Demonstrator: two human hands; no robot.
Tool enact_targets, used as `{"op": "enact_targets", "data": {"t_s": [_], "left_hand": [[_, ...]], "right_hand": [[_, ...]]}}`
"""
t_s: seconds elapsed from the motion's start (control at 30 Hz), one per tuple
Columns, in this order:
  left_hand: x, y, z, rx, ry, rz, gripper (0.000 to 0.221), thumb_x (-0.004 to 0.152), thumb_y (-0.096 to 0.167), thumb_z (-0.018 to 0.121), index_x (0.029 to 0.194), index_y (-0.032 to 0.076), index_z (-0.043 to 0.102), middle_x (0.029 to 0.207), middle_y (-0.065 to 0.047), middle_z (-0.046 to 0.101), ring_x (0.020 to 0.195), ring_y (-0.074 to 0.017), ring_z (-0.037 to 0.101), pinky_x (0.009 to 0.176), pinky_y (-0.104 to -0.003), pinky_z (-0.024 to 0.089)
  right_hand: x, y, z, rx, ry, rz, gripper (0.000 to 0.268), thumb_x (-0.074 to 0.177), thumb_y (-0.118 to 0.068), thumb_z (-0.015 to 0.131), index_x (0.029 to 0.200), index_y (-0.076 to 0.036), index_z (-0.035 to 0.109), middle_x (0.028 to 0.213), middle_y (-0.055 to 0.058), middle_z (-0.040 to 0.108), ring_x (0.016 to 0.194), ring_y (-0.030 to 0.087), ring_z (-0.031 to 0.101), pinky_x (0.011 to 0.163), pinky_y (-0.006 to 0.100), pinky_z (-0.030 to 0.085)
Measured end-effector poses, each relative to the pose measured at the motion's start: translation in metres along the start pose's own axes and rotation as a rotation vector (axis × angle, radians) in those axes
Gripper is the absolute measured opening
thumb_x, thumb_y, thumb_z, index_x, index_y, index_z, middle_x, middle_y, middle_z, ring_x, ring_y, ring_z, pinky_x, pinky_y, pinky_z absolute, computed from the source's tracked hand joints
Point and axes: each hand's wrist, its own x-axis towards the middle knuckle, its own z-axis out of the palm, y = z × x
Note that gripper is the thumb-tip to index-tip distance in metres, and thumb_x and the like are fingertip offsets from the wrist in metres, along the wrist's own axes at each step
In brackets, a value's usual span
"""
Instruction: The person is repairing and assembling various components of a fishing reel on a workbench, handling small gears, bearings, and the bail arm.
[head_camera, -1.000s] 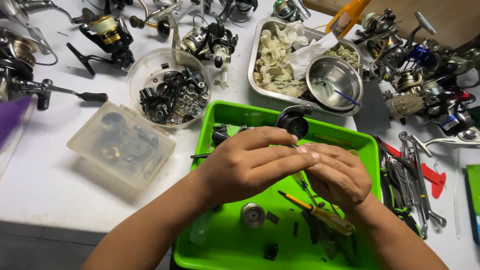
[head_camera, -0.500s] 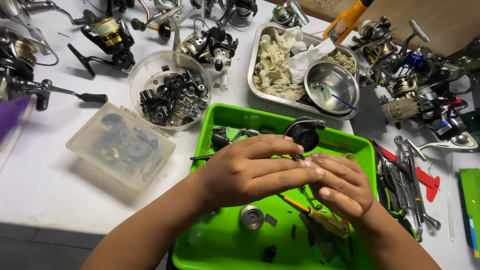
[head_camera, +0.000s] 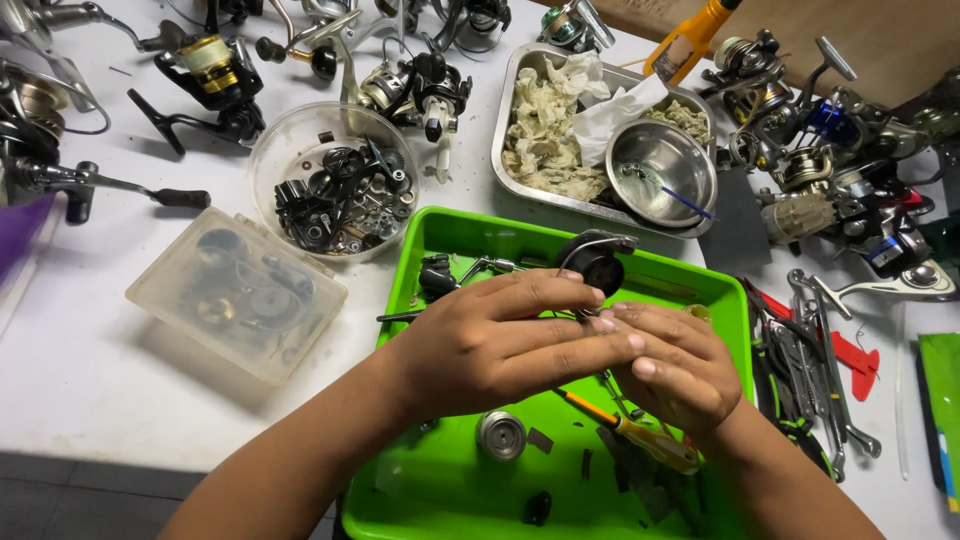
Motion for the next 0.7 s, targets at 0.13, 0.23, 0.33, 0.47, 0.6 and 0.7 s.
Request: {"op": "enact_targets", "data": {"t_s": [0.13, 0.23, 0.33, 0.47, 0.6, 0.7], "left_hand": [[0.0, 0.001, 0.007, -0.024, 0.085, -0.175, 0.023, 0.108, 0.011, 0.066, 0.131, 0.008, 0.064, 0.103, 0.0, 0.081, 0.106, -0.0258, 0.071, 0.1, -0.04, 0.053], [0.003, 0.002, 0.011, 0.121, 0.109, -0.347, 0.019, 0.103, 0.02, 0.072, 0.121, 0.017, 0.074, 0.107, 0.008, 0.078, 0.109, -0.0193, 0.07, 0.096, -0.038, 0.038], [0.003, 0.001, 0.013, 0.036, 0.105, -0.48, 0.016, 0.1, 0.016, 0.073, 0.116, 0.018, 0.071, 0.089, 0.011, 0.076, 0.088, -0.0153, 0.07, 0.094, -0.038, 0.034], [-0.001, -0.005, 0.02, -0.041, 0.141, -0.576, 0.021, 0.093, 0.012, 0.082, 0.11, 0.017, 0.071, 0.088, 0.007, 0.075, 0.075, -0.0131, 0.067, 0.095, -0.034, 0.04], [-0.001, -0.006, 0.02, -0.171, 0.144, -0.669, 0.025, 0.092, 0.01, 0.081, 0.114, 0.013, 0.07, 0.09, 0.003, 0.078, 0.085, -0.0117, 0.076, 0.089, -0.031, 0.049], [0.002, -0.004, 0.017, -0.248, 0.117, -0.745, 0.029, 0.093, 0.011, 0.078, 0.12, 0.015, 0.069, 0.101, 0.0, 0.079, 0.093, -0.0113, 0.078, 0.092, -0.027, 0.056]], "right_hand": [[0.01, -0.004, 0.009, -0.078, 0.095, 0.1, 0.015, 0.093, 0.001, 0.069, 0.104, 0.001, 0.058, 0.094, 0.021, 0.074, 0.086, 0.034, 0.077, 0.08, 0.04, 0.066], [0.028, -0.006, 0.014, -0.012, 0.138, 0.209, 0.015, 0.092, 0.004, 0.072, 0.104, 0.001, 0.063, 0.097, 0.016, 0.074, 0.084, 0.033, 0.076, 0.079, 0.038, 0.065], [0.034, -0.01, 0.019, 0.053, 0.138, 0.368, 0.023, 0.092, 0.013, 0.072, 0.11, 0.002, 0.065, 0.098, 0.017, 0.073, 0.088, 0.032, 0.075, 0.08, 0.038, 0.064], [0.02, -0.007, 0.026, 0.117, 0.126, 0.49, 0.027, 0.091, 0.013, 0.071, 0.116, 0.004, 0.066, 0.111, 0.02, 0.074, 0.102, 0.032, 0.075, 0.094, 0.039, 0.063], [0.021, -0.007, 0.03, 0.127, 0.136, 0.596, 0.034, 0.087, 0.002, 0.08, 0.118, 0.006, 0.067, 0.113, 0.021, 0.074, 0.101, 0.027, 0.076, 0.094, 0.035, 0.062], [0.024, -0.008, 0.029, 0.144, 0.175, 0.67, 0.032, 0.088, 0.002, 0.079, 0.118, 0.006, 0.068, 0.114, 0.021, 0.074, 0.101, 0.023, 0.075, 0.094, 0.031, 0.061]]}}
